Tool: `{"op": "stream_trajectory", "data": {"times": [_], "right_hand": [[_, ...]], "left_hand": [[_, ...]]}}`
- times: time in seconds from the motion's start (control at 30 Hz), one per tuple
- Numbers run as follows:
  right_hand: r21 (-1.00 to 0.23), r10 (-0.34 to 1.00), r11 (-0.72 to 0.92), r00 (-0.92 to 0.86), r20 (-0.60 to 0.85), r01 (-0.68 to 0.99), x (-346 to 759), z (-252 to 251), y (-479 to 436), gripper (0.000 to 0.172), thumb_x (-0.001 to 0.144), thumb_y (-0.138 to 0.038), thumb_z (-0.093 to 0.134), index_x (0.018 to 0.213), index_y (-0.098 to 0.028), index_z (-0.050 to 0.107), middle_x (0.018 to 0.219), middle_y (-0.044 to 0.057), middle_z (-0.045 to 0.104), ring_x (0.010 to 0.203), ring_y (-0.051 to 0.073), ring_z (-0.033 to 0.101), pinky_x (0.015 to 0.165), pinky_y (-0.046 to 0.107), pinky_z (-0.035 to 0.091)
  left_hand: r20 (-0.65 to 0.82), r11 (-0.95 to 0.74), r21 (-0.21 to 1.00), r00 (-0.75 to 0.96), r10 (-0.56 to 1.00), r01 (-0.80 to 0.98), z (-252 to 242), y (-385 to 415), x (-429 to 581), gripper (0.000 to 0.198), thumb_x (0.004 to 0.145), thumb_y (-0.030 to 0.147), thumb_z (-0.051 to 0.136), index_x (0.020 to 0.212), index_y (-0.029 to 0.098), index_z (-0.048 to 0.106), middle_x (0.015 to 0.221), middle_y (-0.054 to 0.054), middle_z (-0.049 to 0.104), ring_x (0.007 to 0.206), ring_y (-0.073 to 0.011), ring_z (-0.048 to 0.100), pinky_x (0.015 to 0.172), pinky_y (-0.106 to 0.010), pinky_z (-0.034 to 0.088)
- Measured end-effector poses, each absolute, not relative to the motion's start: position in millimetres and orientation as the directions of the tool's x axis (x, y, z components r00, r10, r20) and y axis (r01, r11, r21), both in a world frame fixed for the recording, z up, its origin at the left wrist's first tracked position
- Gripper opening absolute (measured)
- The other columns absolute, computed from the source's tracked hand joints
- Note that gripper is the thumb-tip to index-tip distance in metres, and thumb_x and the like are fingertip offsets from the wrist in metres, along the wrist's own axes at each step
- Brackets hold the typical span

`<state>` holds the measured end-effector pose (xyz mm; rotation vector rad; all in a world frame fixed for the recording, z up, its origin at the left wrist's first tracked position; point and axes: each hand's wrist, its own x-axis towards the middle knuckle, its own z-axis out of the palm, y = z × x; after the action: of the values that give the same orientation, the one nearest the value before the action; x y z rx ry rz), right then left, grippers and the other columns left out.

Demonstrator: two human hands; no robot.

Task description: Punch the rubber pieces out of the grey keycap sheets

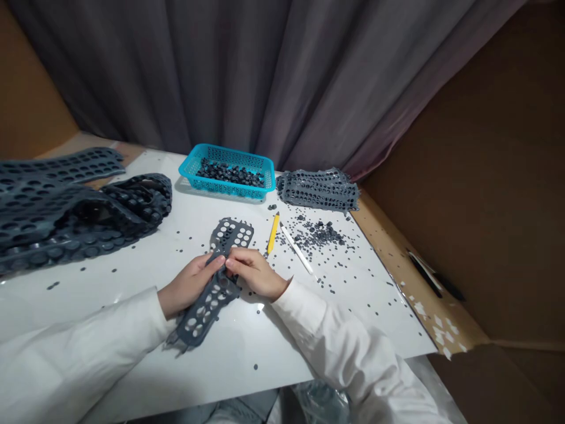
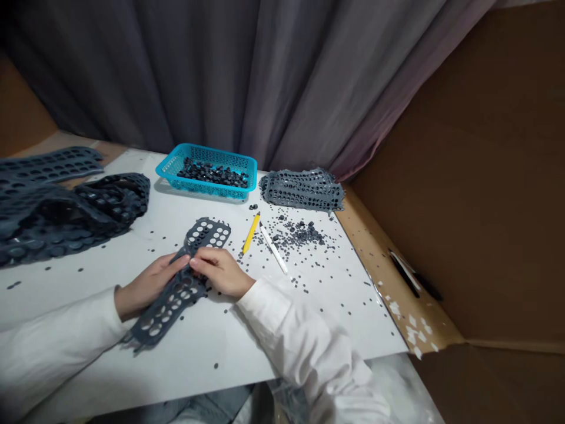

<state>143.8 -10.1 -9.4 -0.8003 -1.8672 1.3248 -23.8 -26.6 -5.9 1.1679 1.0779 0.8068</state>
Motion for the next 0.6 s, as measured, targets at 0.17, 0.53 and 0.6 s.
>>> {"op": "stream_trajectory", "data": {"times": [0.17, 0.53, 0.6], "right_hand": [[-0.994, 0.913, 0.094, -0.394, 0.106, -0.051, 135.5, -21.9, -12.6, 0.034, 0.082, -0.045, 0.05, 0.063, -0.017, 0.05, 0.063, -0.001, 0.053, 0.061, 0.011, 0.049, 0.061, 0.024, 0.039], [-0.973, 0.942, -0.05, -0.335, 0.028, -0.223, 132.4, -25.5, -17.4, 0.029, 0.076, -0.039, 0.056, 0.06, -0.016, 0.049, 0.063, -0.001, 0.052, 0.057, 0.01, 0.053, 0.058, 0.024, 0.043], [-0.973, 0.944, -0.053, -0.33, 0.025, -0.225, 132.6, -24.2, -18.4, 0.029, 0.076, -0.038, 0.056, 0.059, -0.016, 0.049, 0.063, -0.001, 0.05, 0.058, 0.011, 0.054, 0.057, 0.024, 0.043]], "left_hand": [[-0.403, 0.463, 0.87, 0.294, 0.866, -0.172, -3.3, -18.4, -16.8, 0.032, 0.064, 0.046, 0.068, 0.072, 0.016, 0.06, 0.061, 0.002, 0.061, 0.056, -0.0123, 0.052, 0.053, -0.021, 0.041], [-0.494, 0.544, 0.823, 0.266, 0.828, -0.165, 6.8, -16.8, -16.4, 0.034, 0.056, 0.042, 0.072, 0.059, 0.016, 0.051, 0.046, 0.007, 0.046, 0.042, -0.0067, 0.039, 0.04, -0.019, 0.031], [-0.501, 0.551, 0.817, 0.265, 0.824, -0.171, 7.3, -17.5, -16.3, 0.032, 0.057, 0.041, 0.071, 0.061, 0.016, 0.051, 0.047, 0.006, 0.047, 0.042, -0.0071, 0.04, 0.04, -0.018, 0.031]]}}
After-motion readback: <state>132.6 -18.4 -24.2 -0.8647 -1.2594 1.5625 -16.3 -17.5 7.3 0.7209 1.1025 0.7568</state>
